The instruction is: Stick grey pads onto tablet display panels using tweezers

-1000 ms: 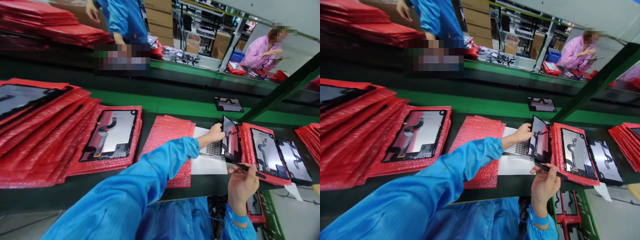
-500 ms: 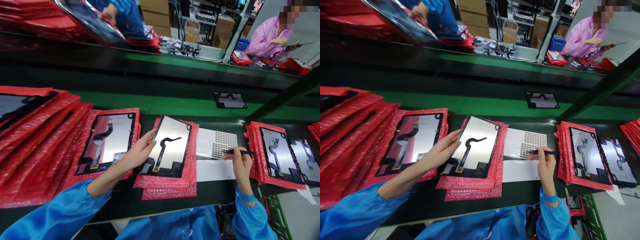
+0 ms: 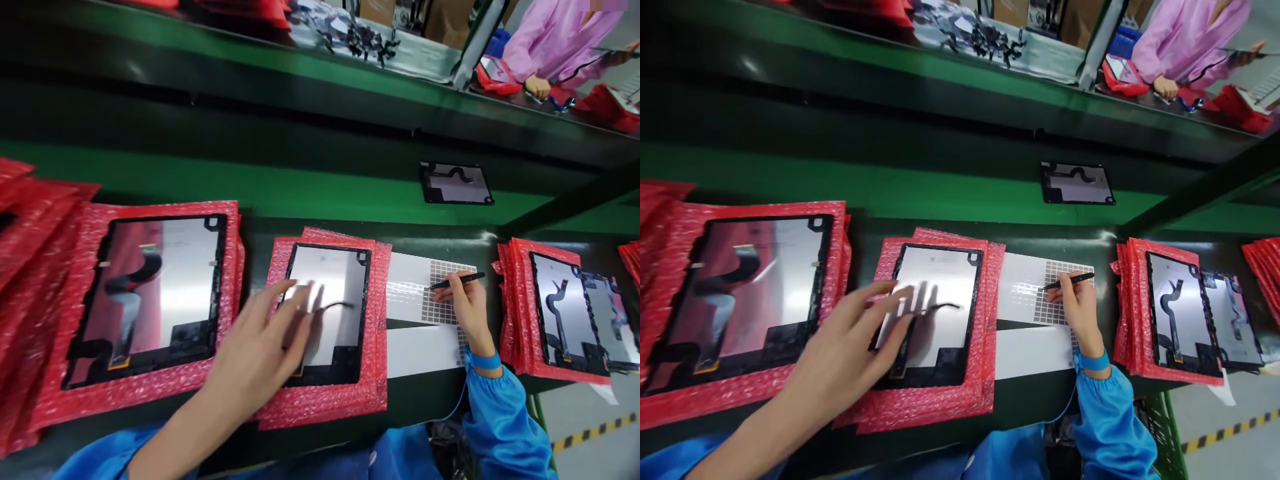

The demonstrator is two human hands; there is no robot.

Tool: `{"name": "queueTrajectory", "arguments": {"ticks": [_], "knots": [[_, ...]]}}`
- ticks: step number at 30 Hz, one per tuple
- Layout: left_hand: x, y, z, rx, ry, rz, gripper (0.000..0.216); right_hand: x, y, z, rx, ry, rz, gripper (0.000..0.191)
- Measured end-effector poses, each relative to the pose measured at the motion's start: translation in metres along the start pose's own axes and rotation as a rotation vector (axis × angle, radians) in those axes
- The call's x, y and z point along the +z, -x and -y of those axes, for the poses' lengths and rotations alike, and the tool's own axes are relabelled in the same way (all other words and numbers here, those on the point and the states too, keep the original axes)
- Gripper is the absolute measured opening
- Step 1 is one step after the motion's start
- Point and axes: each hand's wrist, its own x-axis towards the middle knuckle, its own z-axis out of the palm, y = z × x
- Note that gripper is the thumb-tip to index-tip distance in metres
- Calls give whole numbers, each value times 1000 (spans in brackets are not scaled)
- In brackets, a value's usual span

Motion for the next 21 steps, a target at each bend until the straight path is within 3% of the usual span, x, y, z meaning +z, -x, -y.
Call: {"name": "queueTrajectory", "arguments": {"ticks": [3,6,11,21], "knots": [[12,-18,-35,379,78,92,43,-3,3,4,-8,46,10,45],[37,-33,-62,586,17,210,49,-4,3,4,-18,86,37,39],[70,-35,-66,557,-87,337,72,-5,3,1,-27,114,80,36],[74,-38,-66,529,-98,355,71,-6,1,8,-5,39,90,35]]}}
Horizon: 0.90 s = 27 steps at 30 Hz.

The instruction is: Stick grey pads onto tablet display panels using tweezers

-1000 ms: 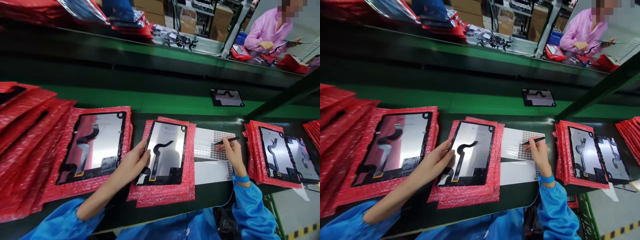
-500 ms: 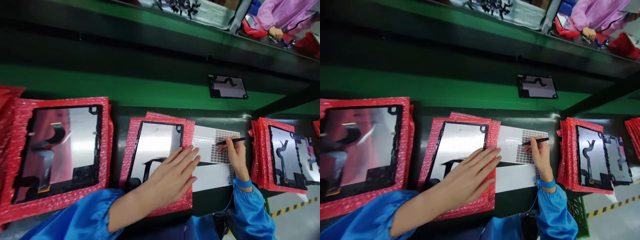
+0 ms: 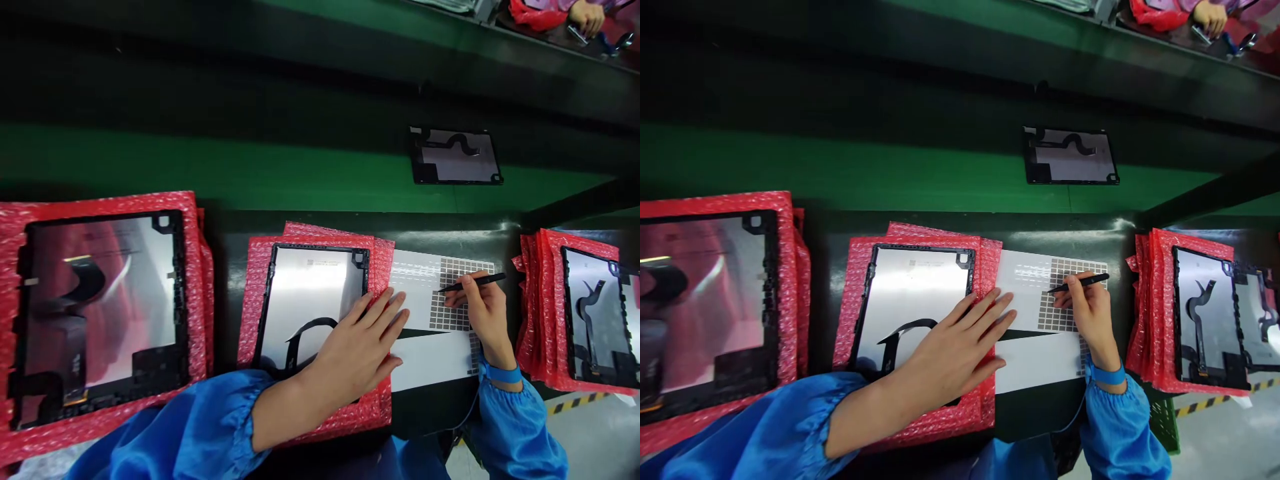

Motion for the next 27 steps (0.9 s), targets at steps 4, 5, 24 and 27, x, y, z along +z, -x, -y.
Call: {"name": "queueTrajectory", "arguments": {"ticks": [4,5,24,27], "knots": [[-27,9,-7,110,35,-173,50,2,2,9,38,-138,-54,35],[-37,15,-10,174,86,-242,38,4,3,14,37,-168,-68,34],[-23,40,-3,151,86,-204,35,24,36,74,-36,-232,-74,21],[-24,43,2,84,118,-270,28,53,36,64,21,-227,-56,26]]}}
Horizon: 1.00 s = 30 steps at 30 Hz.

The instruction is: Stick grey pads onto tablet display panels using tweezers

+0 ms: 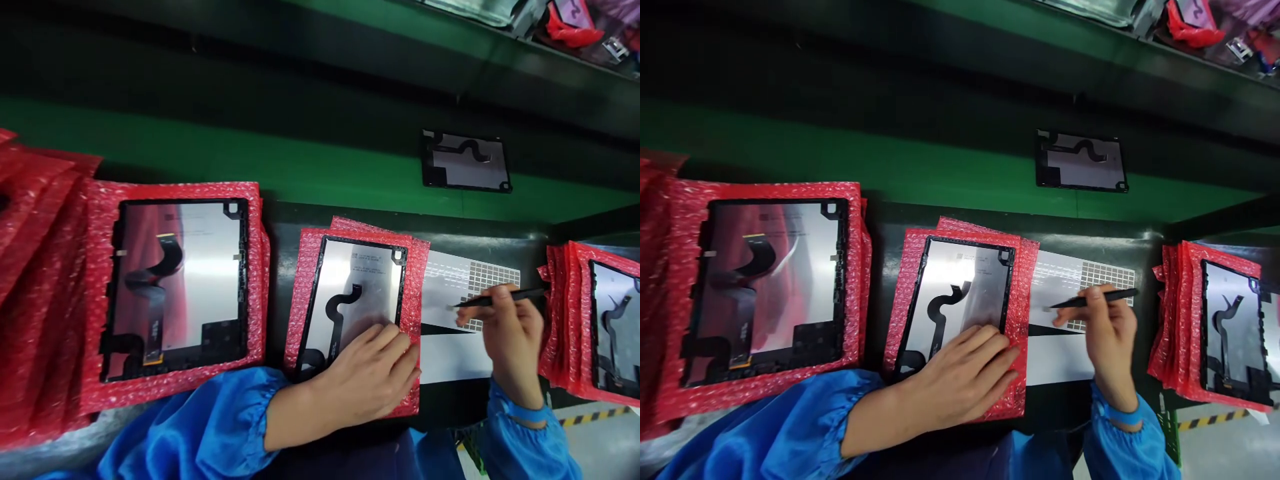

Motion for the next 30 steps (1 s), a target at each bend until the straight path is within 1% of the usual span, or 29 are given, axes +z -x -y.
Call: {"name": "queueTrajectory", "arguments": {"ticks": [2,4,6,8,11,25,30], "knots": [[0,3,6,-94,-39,-4,28,22,0,-14,60,22,43,33],[1,7,12,-181,-89,25,33,41,-1,-25,111,23,96,37],[1,10,17,-234,-113,35,35,54,-2,-33,149,23,142,39],[2,12,19,-255,-120,23,36,60,-2,-37,172,26,171,40],[3,13,19,-262,-125,26,37,61,-2,-39,194,22,191,40],[3,11,19,-269,-109,39,38,62,1,-39,193,45,178,34],[2,9,19,-268,-123,65,40,62,1,-40,184,59,175,33]]}}
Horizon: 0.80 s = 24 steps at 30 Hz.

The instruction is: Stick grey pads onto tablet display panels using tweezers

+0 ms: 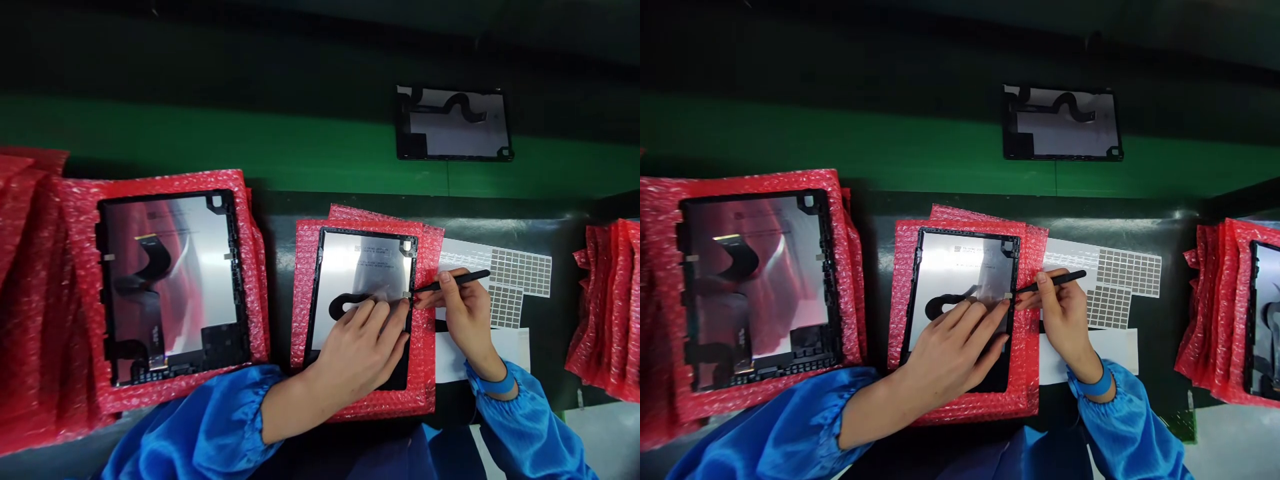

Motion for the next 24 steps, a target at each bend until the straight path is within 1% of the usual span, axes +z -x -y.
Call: {"name": "queueTrajectory", "arguments": {"ticks": [3,7,13,18,24], "knots": [[0,0,0,3,-10,1,41,0,0,0,1,-6,-2,33],[1,0,1,0,9,-20,35,0,0,-1,8,-18,6,34],[1,1,1,3,-19,5,50,-1,0,-3,10,-75,38,33],[-1,0,1,12,-21,18,49,0,0,-1,4,-97,35,33],[-2,-1,2,19,-24,30,50,-1,0,-1,17,-69,39,35]]}}
